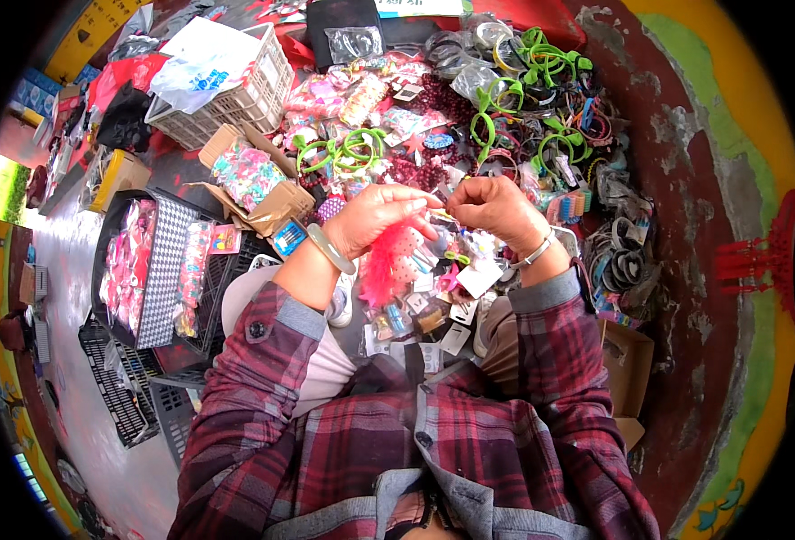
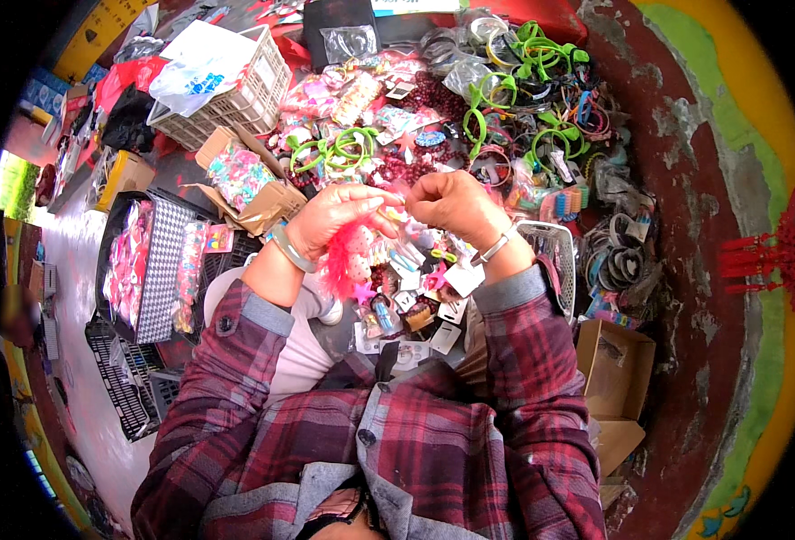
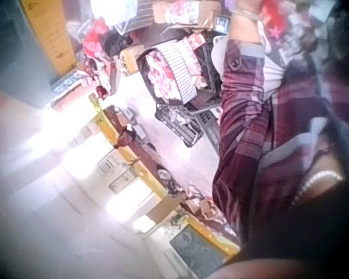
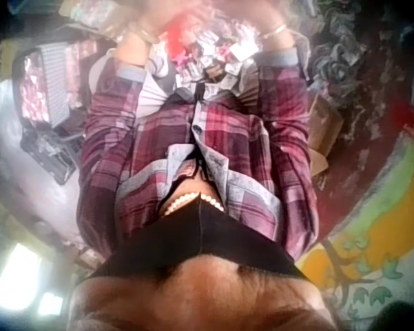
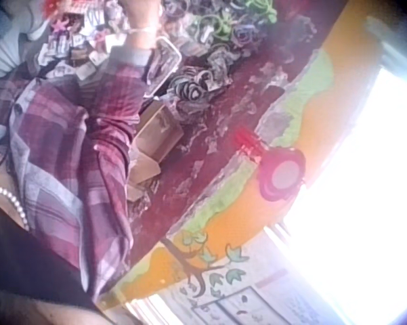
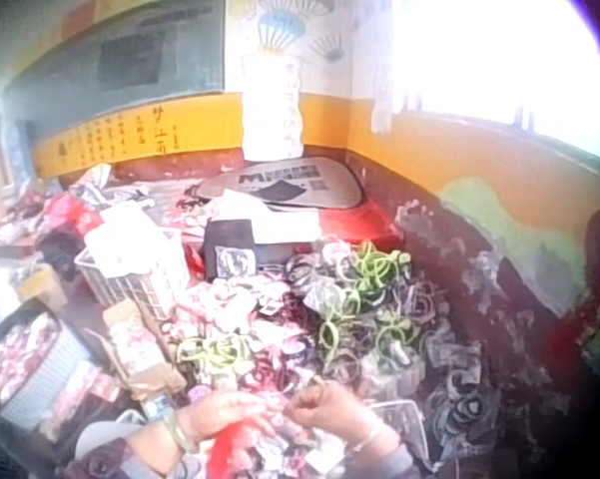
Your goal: The person sits on the floor and sorts through a large pile of hair accessories, picking up items like hair clips and scrunchies, examining them, and placing them into a nearby box or basket.
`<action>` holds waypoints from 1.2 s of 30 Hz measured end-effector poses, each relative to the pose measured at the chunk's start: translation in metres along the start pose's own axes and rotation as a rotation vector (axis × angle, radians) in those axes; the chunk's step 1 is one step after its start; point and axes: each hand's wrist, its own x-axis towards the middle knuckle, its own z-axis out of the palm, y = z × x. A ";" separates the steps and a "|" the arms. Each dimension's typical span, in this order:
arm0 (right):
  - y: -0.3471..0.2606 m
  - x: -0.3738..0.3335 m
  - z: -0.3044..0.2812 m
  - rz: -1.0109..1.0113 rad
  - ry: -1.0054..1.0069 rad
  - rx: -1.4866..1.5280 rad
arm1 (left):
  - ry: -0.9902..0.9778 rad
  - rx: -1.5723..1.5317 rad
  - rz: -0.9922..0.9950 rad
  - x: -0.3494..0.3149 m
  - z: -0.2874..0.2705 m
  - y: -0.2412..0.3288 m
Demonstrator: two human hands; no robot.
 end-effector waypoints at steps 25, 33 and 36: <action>0.001 0.005 0.011 -0.007 0.084 -0.095 | 0.068 0.168 0.093 0.011 -0.016 -0.028; 0.005 0.010 0.015 -0.055 0.140 -0.168 | 0.075 0.176 0.083 0.006 -0.006 -0.019; 0.006 0.010 0.015 -0.037 0.147 -0.198 | 0.070 0.164 0.075 0.007 -0.008 -0.021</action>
